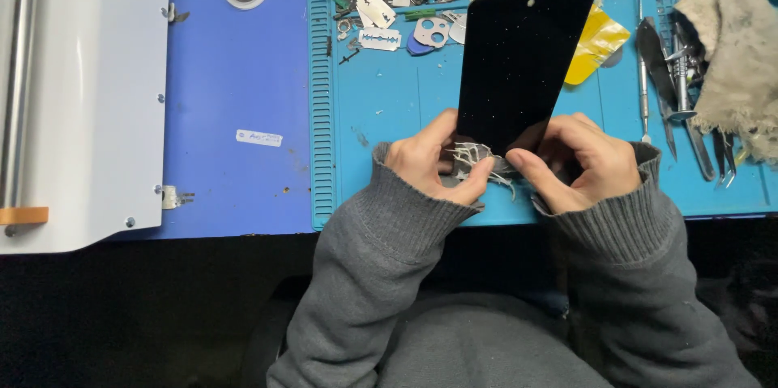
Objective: Inspecting and cleaning the bottom edge of a smartphone screen at a repair station.
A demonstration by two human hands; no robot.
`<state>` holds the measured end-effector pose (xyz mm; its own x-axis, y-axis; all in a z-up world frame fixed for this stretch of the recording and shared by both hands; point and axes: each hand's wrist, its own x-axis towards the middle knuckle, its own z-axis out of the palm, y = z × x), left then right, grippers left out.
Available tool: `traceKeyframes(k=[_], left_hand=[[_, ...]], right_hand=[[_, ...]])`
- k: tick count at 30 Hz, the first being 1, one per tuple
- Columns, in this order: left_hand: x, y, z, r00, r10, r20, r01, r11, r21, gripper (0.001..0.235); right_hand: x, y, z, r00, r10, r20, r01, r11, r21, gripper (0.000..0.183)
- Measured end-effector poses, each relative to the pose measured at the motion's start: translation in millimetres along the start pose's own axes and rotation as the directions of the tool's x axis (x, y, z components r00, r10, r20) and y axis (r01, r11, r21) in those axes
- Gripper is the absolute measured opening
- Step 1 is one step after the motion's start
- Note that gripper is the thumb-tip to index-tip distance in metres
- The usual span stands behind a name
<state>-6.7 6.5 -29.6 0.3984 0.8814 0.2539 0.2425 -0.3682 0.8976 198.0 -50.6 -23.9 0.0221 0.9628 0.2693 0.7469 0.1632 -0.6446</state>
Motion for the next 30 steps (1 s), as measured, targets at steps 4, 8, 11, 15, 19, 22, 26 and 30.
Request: traceKeyframes(k=[4, 8, 11, 15, 19, 22, 26, 30], left_hand=[[2, 17, -7, 0.998, -0.054, 0.025, 0.054, 0.998, -0.019, 0.031], [6, 29, -4, 0.988, -0.156, 0.002, 0.156, 0.988, -0.002, 0.039], [4, 10, 4, 0.995, -0.095, -0.015, 0.096, 0.980, 0.172, 0.040], [4, 6, 4, 0.991, -0.136, 0.019, 0.129, 0.971, 0.199, 0.051], [2, 0, 5, 0.995, -0.100, 0.007, 0.096, 0.972, 0.213, 0.051], [1, -3, 5, 0.995, -0.092, 0.033, 0.083, 0.973, 0.214, 0.050], [5, 18, -2, 0.995, -0.098, -0.002, 0.097, 0.985, 0.145, 0.042], [5, 26, -3, 0.988, -0.155, 0.020, 0.151, 0.982, 0.116, 0.030]], right_hand=[[-3, 14, 1, 0.999, -0.010, 0.046, 0.009, 0.999, 0.031, 0.017], [-4, 27, 0, 0.995, -0.048, 0.085, 0.047, 0.999, 0.017, 0.019], [-3, 24, -2, 0.992, -0.040, 0.119, 0.038, 0.999, 0.025, 0.019], [-2, 11, -6, 0.995, -0.020, 0.094, 0.016, 0.999, 0.042, 0.030], [-2, 7, -2, 0.998, 0.051, 0.035, -0.053, 0.996, 0.068, 0.026], [-1, 2, -1, 0.999, -0.030, -0.024, 0.030, 1.000, -0.005, 0.015], [-3, 11, -1, 0.999, -0.004, 0.038, 0.004, 1.000, 0.003, 0.018], [-2, 18, -4, 0.994, -0.042, 0.105, 0.038, 0.998, 0.039, 0.020]])
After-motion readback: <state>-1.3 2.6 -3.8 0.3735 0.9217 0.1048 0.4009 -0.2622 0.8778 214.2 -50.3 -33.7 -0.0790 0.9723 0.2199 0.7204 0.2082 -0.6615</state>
